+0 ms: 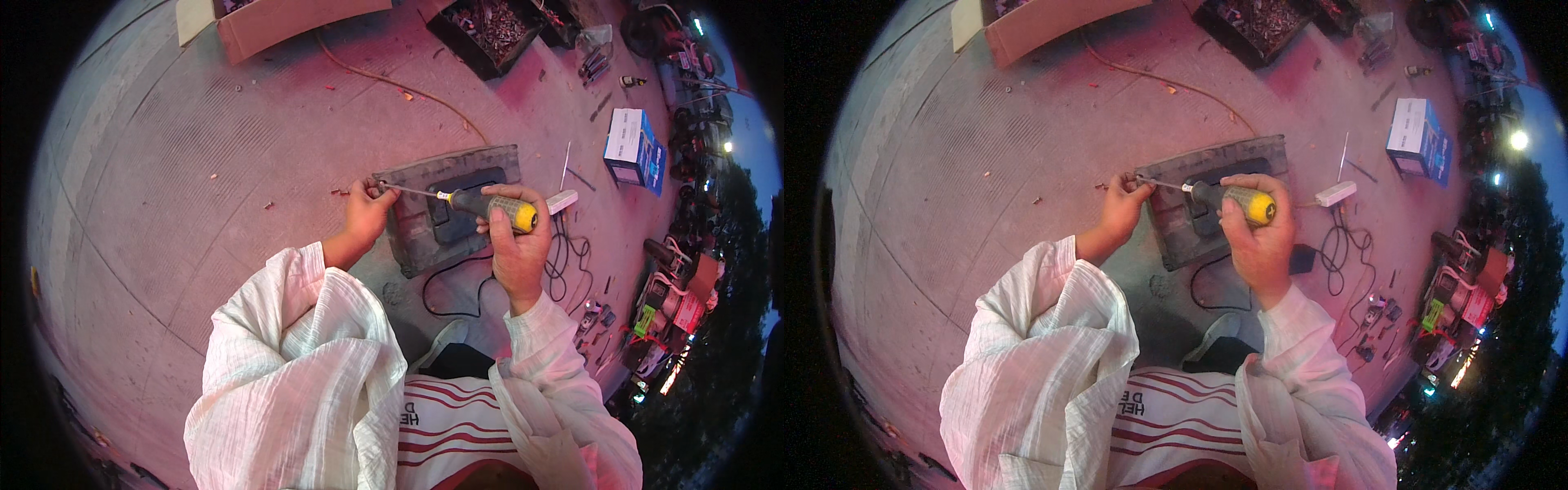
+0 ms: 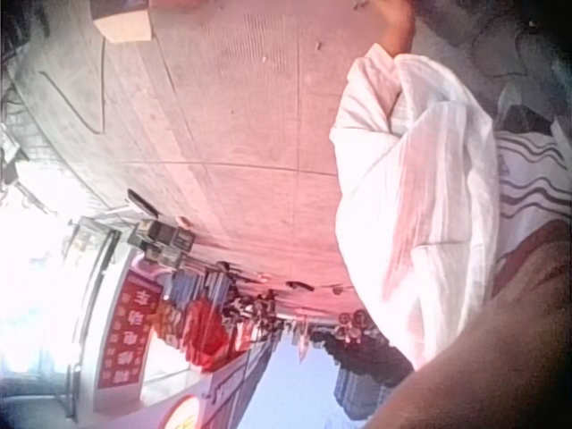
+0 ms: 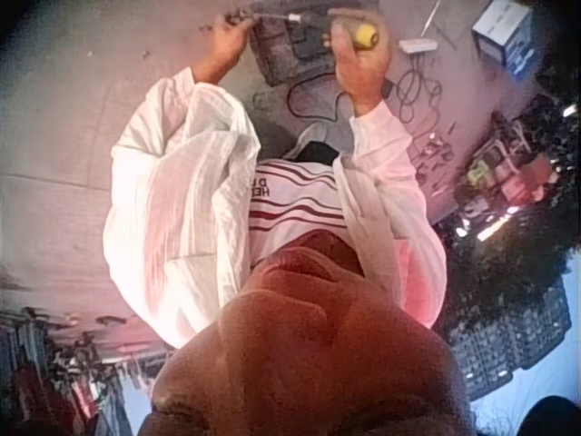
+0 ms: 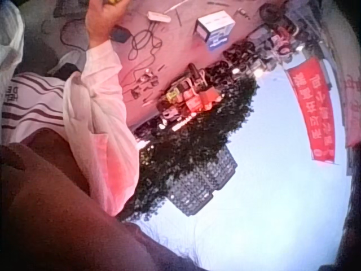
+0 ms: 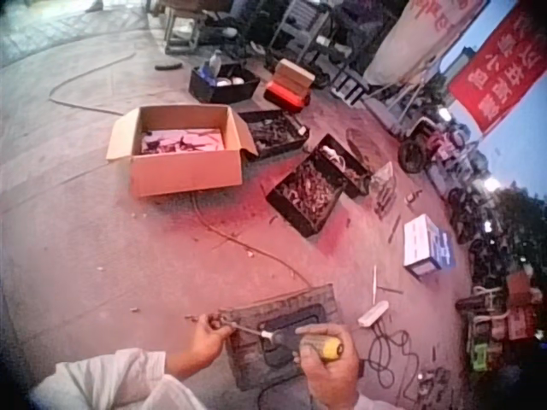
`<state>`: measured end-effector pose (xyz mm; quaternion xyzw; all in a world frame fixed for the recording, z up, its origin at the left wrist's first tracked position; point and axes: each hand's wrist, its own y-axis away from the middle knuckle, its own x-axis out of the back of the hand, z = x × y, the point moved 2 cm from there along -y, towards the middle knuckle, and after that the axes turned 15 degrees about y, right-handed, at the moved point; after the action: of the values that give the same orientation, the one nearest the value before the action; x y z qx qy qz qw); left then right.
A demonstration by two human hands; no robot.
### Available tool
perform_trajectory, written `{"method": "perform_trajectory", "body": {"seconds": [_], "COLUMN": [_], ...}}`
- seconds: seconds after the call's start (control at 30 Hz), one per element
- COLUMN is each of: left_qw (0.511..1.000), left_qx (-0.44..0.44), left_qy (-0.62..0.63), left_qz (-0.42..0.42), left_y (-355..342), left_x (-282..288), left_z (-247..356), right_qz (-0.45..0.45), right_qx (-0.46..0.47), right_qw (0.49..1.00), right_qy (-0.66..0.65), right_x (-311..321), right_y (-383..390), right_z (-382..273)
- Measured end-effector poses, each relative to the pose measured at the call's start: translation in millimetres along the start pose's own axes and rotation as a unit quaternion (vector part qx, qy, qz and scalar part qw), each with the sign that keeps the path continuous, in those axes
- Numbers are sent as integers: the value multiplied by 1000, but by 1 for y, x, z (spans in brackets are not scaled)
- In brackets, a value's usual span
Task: The person sits on the floor and uses a screwdriver to remove screws from a rectangular electronic device. They handle small screws and wires, then continue unscrewing the casing.
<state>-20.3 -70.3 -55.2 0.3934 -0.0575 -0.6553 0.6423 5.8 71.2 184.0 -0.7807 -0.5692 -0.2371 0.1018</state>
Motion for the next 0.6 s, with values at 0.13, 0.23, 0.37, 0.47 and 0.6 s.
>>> {"method": "perform_trajectory", "body": {"seconds": [0.13, 0.23, 0.37, 0.47, 0.6], "left_qw": [999, 997, 987, 978, 969], "left_qx": [11, 6, -86, -126, -125], "left_qy": [-32, -74, -114, -113, -142], "left_qz": [-5, -20, -67, -124, -159], "left_y": [-1, 4, 8, 1, -4], "left_x": [5, 5, 16, 27, 30], "left_z": [4, 24, 38, 37, 39], "right_qz": [8, 33, 85, 106, 116], "right_qx": [-10, -22, -65, -93, -110], "right_qw": [1000, 999, 993, 987, 981], "right_qy": [-16, -28, -48, -74, -107], "right_x": [-1, 4, 12, 14, 17], "right_y": [2, 1, -5, -5, 0], "right_z": [-5, -3, 6, 16, 27]}}
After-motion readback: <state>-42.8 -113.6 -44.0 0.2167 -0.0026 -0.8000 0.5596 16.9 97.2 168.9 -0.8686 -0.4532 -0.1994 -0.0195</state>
